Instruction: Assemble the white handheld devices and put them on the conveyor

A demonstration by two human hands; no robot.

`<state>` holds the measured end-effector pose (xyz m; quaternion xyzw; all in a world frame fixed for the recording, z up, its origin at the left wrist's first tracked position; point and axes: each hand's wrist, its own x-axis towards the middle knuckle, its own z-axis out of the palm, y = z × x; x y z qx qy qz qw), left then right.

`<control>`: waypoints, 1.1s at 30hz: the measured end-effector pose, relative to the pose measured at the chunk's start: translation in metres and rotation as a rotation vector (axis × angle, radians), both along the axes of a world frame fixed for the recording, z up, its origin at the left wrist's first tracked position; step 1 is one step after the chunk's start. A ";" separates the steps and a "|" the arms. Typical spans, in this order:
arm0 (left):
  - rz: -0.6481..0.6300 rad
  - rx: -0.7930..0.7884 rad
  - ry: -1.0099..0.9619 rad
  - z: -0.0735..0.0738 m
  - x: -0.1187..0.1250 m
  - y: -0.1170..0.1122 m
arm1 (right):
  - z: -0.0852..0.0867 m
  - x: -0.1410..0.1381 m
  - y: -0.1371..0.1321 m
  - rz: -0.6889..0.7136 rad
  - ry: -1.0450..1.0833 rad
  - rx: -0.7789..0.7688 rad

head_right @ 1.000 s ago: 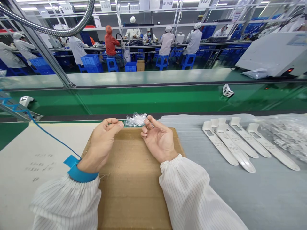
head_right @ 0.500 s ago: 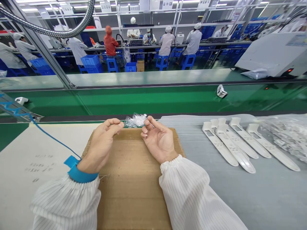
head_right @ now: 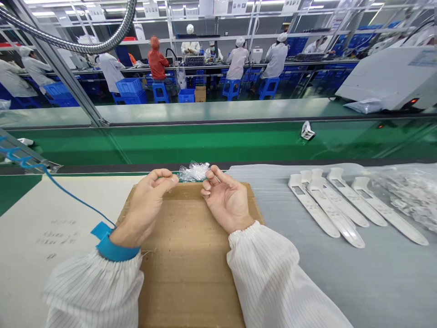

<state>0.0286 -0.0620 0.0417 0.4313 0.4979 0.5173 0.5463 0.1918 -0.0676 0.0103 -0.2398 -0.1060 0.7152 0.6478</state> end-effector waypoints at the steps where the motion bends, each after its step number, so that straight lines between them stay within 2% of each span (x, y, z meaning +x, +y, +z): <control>1: -0.007 -0.001 0.010 -0.001 0.000 0.000 | 0.000 0.000 0.000 -0.001 0.002 0.001; 4: -0.006 0.012 -0.009 -0.005 0.000 0.003 | 0.000 0.000 0.000 0.002 0.004 0.008; 12: 0.103 0.048 -0.131 -0.017 -0.006 0.008 | -0.002 0.001 0.000 0.011 0.006 0.023; 20: 0.107 -0.002 -0.209 -0.012 -0.004 0.008 | -0.003 0.001 0.000 0.013 0.014 0.034; 26: 0.123 0.013 -0.079 -0.014 -0.006 0.007 | -0.004 0.001 -0.001 0.012 0.017 0.036; 33: 0.111 0.029 -0.192 -0.014 -0.004 0.007 | -0.002 0.001 0.000 0.011 0.020 0.031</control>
